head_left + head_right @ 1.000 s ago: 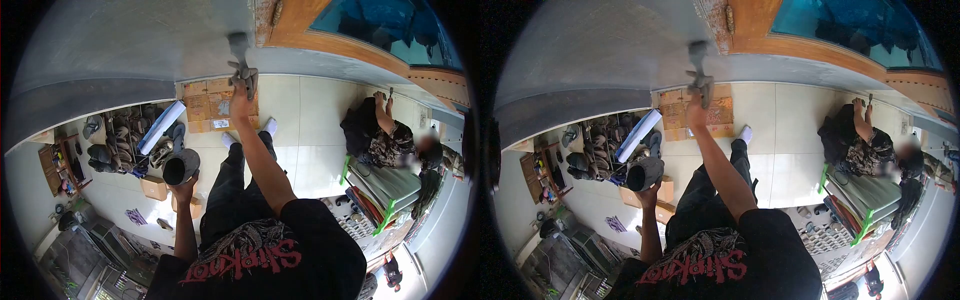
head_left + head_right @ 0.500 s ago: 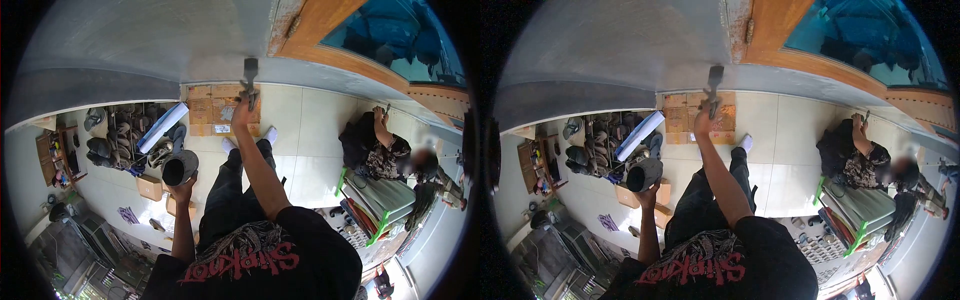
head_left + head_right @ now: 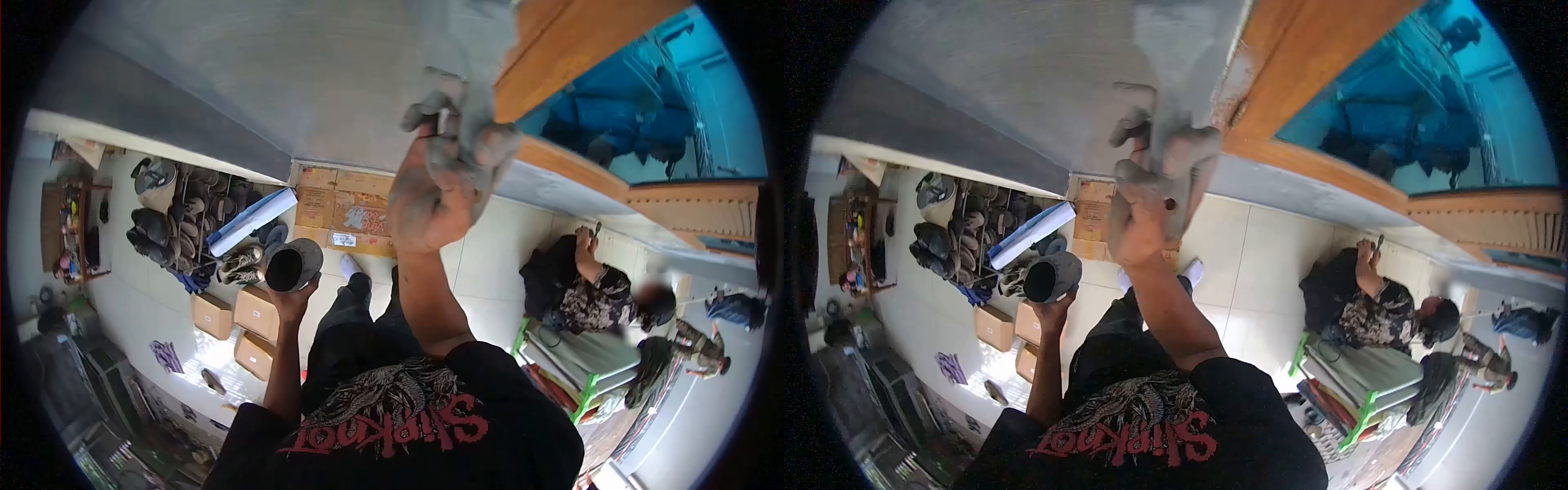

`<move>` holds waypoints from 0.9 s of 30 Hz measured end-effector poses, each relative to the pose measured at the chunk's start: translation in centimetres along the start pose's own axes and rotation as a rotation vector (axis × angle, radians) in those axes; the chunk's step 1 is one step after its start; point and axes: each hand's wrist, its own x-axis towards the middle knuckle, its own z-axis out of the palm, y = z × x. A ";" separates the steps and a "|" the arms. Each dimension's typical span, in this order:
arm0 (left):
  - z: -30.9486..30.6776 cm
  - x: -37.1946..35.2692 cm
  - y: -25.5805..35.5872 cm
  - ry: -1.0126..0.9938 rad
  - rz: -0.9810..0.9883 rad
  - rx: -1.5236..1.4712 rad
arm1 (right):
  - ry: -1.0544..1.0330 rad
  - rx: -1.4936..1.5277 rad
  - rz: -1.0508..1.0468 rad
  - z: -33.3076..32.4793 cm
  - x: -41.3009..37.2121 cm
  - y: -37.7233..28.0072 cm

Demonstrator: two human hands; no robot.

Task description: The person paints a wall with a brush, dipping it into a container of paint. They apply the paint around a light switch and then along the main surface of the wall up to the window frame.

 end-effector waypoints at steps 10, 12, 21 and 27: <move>-2.5 -1.7 -0.3 0.049 -0.130 -0.114 | -0.074 -0.279 -0.024 -8.5 -2.8 10.7; -3.2 -1.9 -0.2 0.083 -0.070 -0.026 | -0.017 -0.331 0.051 -12.4 -5.4 13.5; -4.7 -2.7 -2.8 0.118 -0.123 -0.046 | 0.220 -0.422 0.337 -12.9 -7.6 15.6; -4.6 0.0 0.1 0.064 -0.030 -0.176 | 0.168 0.038 0.121 2.2 1.0 4.4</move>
